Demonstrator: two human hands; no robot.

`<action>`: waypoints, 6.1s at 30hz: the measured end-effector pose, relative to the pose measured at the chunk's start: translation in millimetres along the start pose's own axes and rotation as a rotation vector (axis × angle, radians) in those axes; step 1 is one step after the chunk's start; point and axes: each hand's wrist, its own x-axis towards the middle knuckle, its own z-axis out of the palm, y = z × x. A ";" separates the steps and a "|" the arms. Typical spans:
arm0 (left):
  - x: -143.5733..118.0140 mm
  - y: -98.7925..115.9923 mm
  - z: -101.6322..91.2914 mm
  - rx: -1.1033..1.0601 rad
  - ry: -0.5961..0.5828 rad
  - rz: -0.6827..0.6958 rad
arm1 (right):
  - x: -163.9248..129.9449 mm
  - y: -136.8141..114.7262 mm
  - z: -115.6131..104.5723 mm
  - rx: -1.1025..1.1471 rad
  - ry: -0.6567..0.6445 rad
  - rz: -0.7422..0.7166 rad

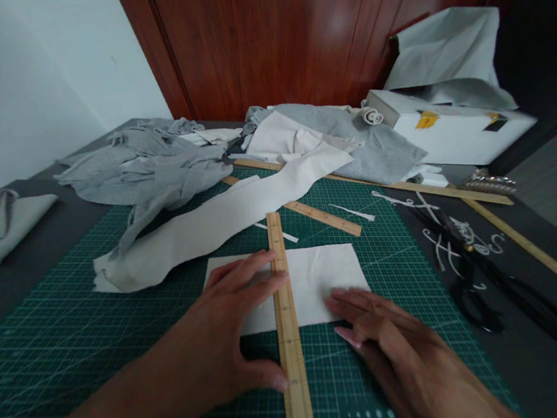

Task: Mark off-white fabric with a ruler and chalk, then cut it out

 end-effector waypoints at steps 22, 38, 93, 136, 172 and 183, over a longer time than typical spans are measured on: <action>0.1 2.4 -5.1 0.069 -0.054 -0.028 | -12.4 -4.4 -0.8 0.179 0.368 0.239; 1.7 8.8 0.4 0.109 0.039 -0.002 | -12.3 3.0 5.0 0.058 0.135 0.043; 2.2 2.9 3.6 0.154 0.063 -0.004 | 49.2 14.8 -54.8 0.778 0.565 0.611; 4.1 6.8 0.6 0.025 0.065 0.044 | 120.4 30.4 18.2 0.835 0.093 0.598; 4.7 7.6 0.9 0.100 0.052 0.047 | 119.8 30.4 18.4 0.679 0.068 0.518; 5.8 5.1 2.8 0.126 0.084 0.096 | 117.3 33.8 23.7 0.699 0.066 0.448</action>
